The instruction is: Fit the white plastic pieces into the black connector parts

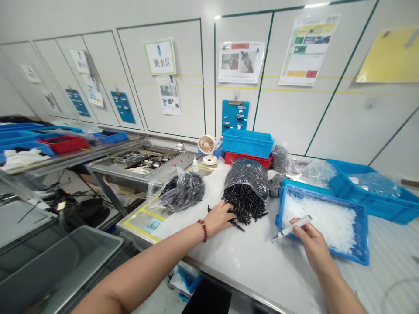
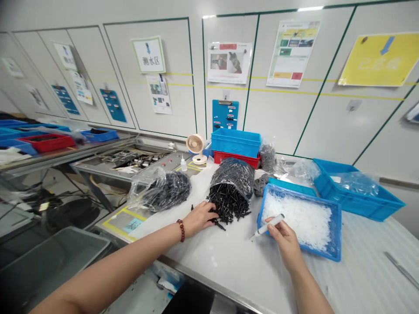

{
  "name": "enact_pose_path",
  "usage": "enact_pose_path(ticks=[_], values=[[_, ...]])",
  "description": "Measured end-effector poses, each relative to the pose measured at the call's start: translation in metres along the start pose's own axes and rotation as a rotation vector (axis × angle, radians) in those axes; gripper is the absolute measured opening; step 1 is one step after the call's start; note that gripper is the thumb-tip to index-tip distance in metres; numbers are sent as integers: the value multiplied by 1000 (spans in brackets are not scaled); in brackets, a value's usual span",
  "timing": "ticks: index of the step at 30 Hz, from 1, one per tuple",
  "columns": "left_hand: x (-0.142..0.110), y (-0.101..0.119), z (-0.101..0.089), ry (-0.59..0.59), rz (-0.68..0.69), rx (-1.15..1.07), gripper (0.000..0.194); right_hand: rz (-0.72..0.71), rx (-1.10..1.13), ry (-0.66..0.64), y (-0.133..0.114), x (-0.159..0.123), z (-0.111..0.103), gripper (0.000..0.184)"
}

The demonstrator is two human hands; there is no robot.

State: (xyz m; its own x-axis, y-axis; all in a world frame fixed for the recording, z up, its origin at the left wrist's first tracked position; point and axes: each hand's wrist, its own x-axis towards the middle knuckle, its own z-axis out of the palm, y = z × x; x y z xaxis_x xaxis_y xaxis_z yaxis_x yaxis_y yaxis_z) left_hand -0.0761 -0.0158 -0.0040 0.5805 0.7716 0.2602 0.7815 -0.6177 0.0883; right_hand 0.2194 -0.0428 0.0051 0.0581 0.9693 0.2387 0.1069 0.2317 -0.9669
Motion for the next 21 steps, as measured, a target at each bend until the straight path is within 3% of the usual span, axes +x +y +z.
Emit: enact_pose_path(ticks=[4, 8, 13, 18, 21], values=[[-4, -2, 1, -16, 7, -6, 14, -72, -66, -30, -15, -4, 6, 35], [-5, -8, -1, 112, -20, -106, 16, -135, -191, -136, -34, -12, 12, 29], [15, -2, -8, 327, -132, -541, 18, -142, -339, -288, -45, -11, 31, 30], [39, 17, -11, 323, -238, -1061, 16, -184, -458, -245, -38, 5, 59, 37], [40, 21, -8, 339, -237, -1207, 15, -211, -543, -229, -29, 11, 69, 40]])
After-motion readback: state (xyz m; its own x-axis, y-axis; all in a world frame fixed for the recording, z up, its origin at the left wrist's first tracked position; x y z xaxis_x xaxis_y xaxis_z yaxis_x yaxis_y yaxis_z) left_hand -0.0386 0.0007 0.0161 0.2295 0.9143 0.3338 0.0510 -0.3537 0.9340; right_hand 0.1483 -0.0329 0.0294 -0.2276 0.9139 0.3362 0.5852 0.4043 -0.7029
